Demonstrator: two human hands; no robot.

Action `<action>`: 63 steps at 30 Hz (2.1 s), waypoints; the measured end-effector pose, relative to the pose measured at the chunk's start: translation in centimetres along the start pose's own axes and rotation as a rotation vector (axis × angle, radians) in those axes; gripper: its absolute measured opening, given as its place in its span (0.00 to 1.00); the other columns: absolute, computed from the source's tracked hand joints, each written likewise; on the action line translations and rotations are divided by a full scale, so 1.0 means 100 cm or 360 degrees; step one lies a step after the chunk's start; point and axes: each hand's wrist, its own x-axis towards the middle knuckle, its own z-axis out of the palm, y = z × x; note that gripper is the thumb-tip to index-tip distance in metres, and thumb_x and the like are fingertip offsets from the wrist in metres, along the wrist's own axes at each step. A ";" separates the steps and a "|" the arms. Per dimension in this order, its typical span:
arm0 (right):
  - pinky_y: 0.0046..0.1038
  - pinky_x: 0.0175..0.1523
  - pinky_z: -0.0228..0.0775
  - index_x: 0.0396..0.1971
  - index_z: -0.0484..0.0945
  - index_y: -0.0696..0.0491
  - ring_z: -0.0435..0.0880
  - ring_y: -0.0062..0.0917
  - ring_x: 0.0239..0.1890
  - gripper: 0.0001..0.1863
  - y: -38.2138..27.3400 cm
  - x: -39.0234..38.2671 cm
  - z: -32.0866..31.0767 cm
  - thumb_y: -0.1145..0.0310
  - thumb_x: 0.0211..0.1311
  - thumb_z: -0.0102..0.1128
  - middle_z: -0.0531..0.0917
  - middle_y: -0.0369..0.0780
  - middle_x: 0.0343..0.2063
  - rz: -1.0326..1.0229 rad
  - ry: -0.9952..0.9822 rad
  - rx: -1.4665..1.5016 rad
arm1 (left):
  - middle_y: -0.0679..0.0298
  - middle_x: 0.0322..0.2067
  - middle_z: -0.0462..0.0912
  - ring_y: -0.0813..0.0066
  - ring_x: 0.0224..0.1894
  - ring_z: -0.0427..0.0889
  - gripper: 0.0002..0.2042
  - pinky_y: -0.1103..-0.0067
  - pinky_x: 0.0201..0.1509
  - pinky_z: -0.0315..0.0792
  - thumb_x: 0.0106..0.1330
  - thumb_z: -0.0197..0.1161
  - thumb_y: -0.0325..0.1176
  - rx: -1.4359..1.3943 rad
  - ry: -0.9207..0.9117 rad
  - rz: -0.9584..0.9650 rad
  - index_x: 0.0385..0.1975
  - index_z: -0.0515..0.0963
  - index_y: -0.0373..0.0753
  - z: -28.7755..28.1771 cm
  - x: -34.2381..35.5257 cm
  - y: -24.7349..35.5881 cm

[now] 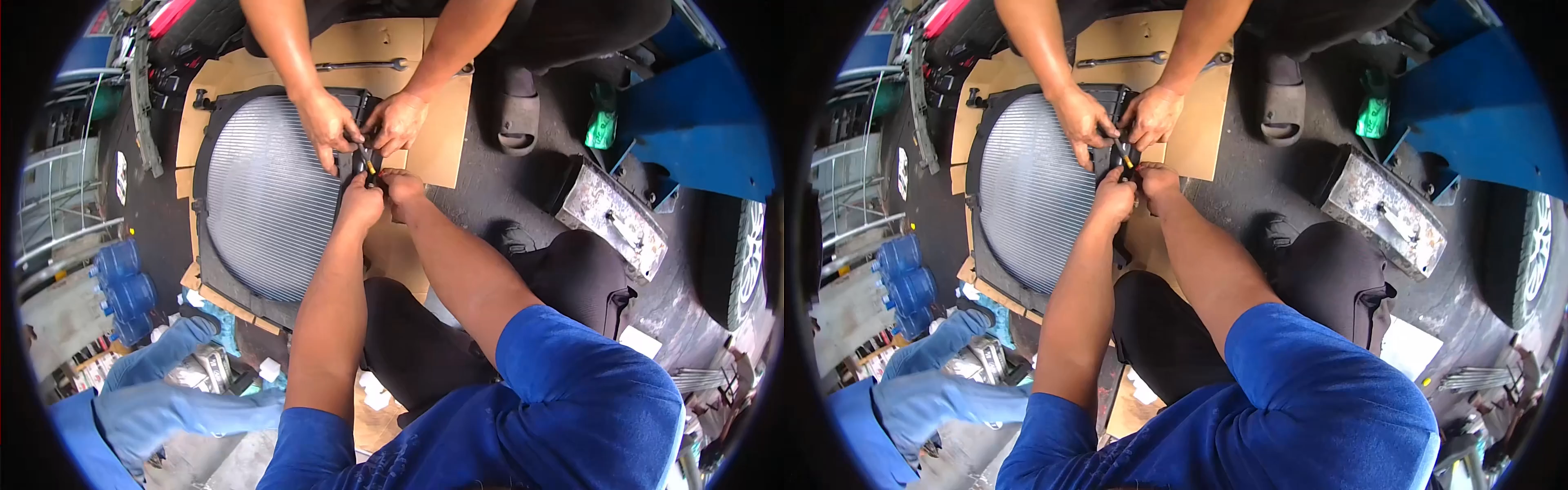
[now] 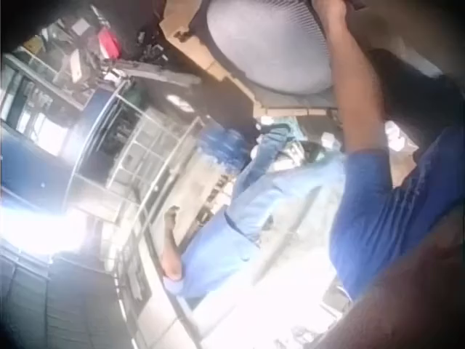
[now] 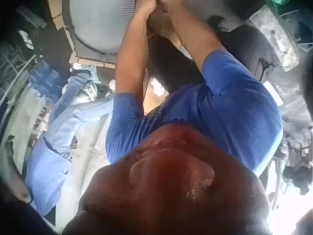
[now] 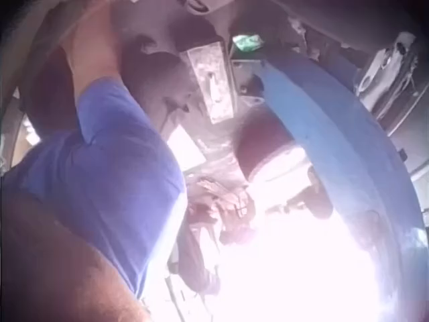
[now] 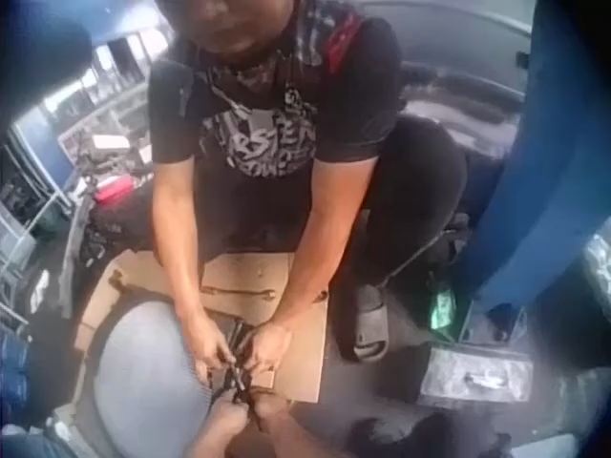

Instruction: Repairing or assembling components on a vehicle radiator using hand tools.

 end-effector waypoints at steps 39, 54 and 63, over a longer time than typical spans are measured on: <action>0.34 0.39 0.76 0.36 0.77 0.54 0.80 0.28 0.35 0.13 0.015 0.089 -0.093 0.66 0.53 0.67 0.80 0.39 0.35 -0.0230 -0.0559 0.0046 | 0.47 0.41 0.82 0.56 0.45 0.83 0.17 0.67 0.47 0.76 0.61 0.56 0.39 0.0406 0.0220 -0.0136 0.41 0.79 0.32 0.065 0.023 0.088; 0.31 0.46 0.74 0.49 0.71 0.51 0.79 0.29 0.43 0.14 0.003 0.101 -0.074 0.65 0.65 0.50 0.77 0.39 0.44 0.0022 -0.0366 -0.0028 | 0.45 0.42 0.80 0.53 0.48 0.79 0.15 0.67 0.50 0.73 0.59 0.56 0.37 -0.0077 0.0356 0.0027 0.40 0.80 0.35 0.049 0.003 0.083; 0.32 0.29 0.75 0.40 0.75 0.55 0.81 0.28 0.28 0.09 -0.025 0.005 -0.018 0.68 0.63 0.55 0.81 0.40 0.31 0.0020 -0.0556 -0.0258 | 0.46 0.46 0.79 0.52 0.51 0.78 0.16 0.67 0.52 0.73 0.62 0.53 0.38 0.0000 0.0422 -0.0181 0.44 0.79 0.36 0.025 -0.003 0.076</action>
